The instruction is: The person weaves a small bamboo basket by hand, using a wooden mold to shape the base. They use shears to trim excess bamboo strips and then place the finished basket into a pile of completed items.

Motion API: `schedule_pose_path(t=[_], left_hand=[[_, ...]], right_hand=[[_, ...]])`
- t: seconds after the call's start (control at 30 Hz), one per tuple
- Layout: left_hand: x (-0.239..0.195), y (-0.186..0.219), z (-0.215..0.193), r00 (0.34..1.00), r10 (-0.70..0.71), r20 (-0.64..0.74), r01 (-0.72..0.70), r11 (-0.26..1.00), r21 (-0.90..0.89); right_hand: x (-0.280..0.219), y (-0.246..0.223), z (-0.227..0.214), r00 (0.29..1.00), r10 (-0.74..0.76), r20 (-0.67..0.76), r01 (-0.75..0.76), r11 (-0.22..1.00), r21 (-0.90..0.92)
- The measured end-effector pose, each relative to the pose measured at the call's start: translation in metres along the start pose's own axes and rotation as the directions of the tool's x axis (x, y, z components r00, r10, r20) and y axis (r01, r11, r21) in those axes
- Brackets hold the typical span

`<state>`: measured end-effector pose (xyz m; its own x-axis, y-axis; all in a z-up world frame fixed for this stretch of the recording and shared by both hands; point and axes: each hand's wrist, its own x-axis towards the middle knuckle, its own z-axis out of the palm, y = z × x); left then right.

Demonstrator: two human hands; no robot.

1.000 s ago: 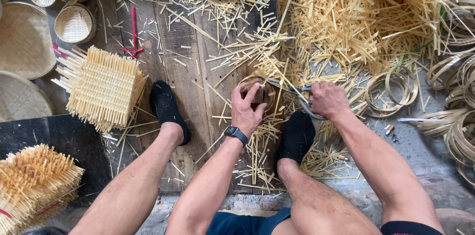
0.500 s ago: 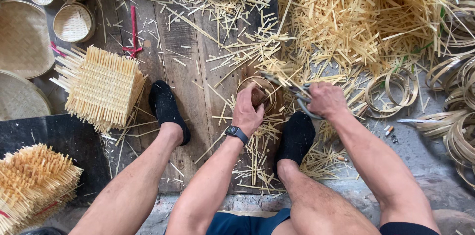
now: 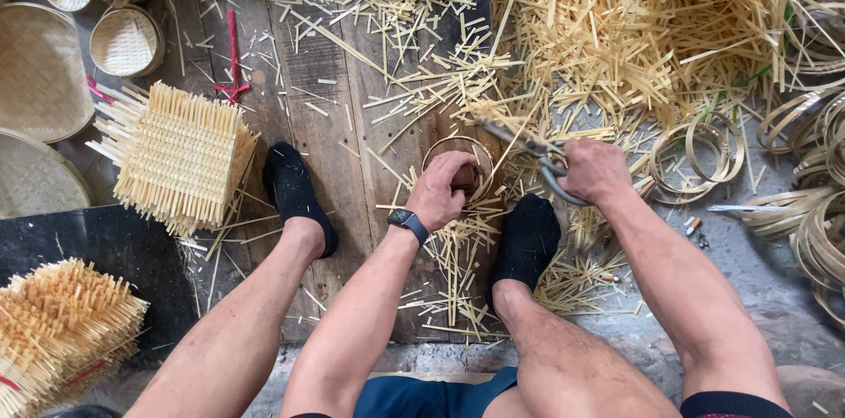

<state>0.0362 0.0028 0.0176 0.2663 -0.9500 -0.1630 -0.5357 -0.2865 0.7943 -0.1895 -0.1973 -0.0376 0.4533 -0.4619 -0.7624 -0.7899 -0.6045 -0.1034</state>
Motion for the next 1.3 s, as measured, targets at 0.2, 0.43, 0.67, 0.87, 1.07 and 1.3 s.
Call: schedule_pose_path(t=[0.2, 0.43, 0.67, 0.87, 1.07, 1.3], left_hand=[[0.011, -0.043, 0.015, 0.819, -0.451, -0.355, 0.461, 0.885, -0.059], [0.024, -0.058, 0.028, 0.815, -0.579, 0.033, 0.484, 0.648, -0.588], [0.011, -0.030, 0.031, 0.827, -0.555, -0.083, 0.381, 0.663, -0.644], [0.011, -0.054, 0.028, 0.654, -0.756, 0.026, 0.554, 0.456, -0.697], [-0.036, -0.059, 0.028, 0.507, -0.764, 0.398, 0.527, -0.090, -0.845], [-0.047, -0.067, 0.062, 0.458, -0.842, 0.286, 0.528, -0.001, -0.849]], right_hand=[[0.006, 0.017, 0.029, 0.809, 0.355, -0.469, -0.287, 0.934, 0.211], [-0.023, -0.037, 0.012, 0.965, 0.077, -0.252, 0.105, 0.764, 0.636], [-0.018, -0.073, 0.016, 0.968, -0.114, -0.222, 0.249, 0.450, 0.857], [-0.018, -0.078, 0.009, 0.987, -0.121, 0.101, -0.078, 0.183, 0.980], [-0.012, -0.088, 0.036, 0.980, -0.119, 0.161, -0.173, -0.100, 0.980], [-0.001, -0.100, 0.052, 0.979, 0.037, 0.199, -0.202, 0.084, 0.976]])
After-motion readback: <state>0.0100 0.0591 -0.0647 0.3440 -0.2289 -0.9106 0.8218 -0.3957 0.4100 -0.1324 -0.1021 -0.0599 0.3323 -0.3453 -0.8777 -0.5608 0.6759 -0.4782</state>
